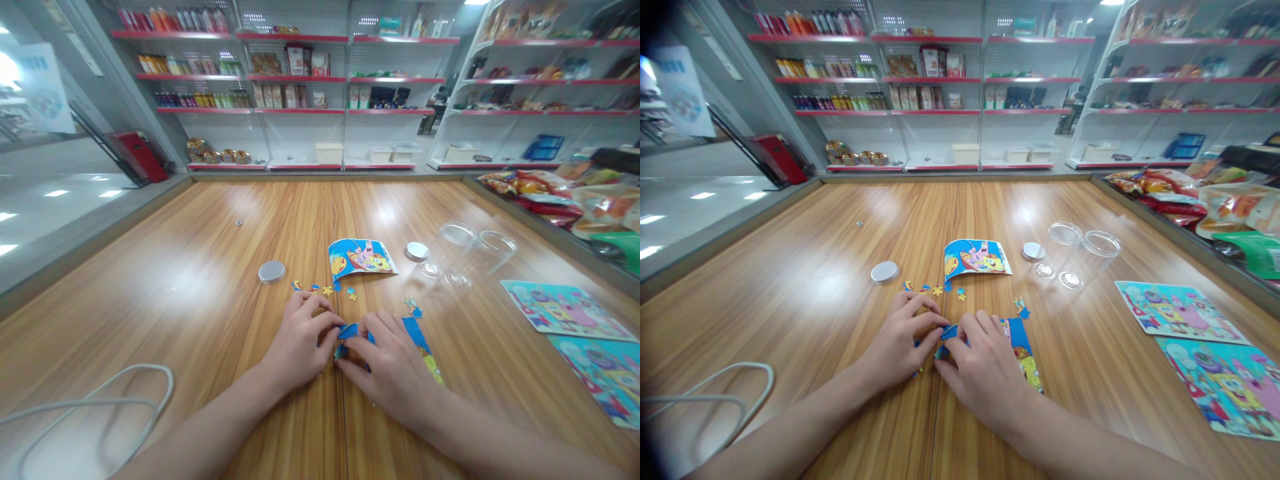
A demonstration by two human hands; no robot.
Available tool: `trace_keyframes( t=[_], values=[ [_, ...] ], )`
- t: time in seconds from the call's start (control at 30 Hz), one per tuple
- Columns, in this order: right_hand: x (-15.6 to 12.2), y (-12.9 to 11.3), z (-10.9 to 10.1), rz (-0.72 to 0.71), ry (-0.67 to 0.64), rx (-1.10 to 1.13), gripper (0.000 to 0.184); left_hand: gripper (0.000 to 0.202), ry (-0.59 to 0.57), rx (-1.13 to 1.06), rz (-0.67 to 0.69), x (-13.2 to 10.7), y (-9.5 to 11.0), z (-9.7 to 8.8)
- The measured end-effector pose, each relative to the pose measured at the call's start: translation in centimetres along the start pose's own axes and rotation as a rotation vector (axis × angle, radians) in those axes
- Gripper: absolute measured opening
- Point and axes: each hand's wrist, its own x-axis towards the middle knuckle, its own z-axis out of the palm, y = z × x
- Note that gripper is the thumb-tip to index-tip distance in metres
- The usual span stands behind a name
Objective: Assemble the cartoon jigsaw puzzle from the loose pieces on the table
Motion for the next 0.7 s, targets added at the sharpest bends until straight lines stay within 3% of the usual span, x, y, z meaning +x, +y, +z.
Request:
trace_keyframes(
  t=[0.47,0.7],
  values=[
    [-0.11,-0.38,-0.69,0.014,-0.071,0.083,0.005,0.017,-0.019,-0.010,-0.018,-0.05,0.06,-0.03],
    [0.01,0.22,0.01,0.000,-0.052,0.019,0.009,0.023,0.033,-0.022,0.037,-0.06,-0.06,0.05]
  ],
)
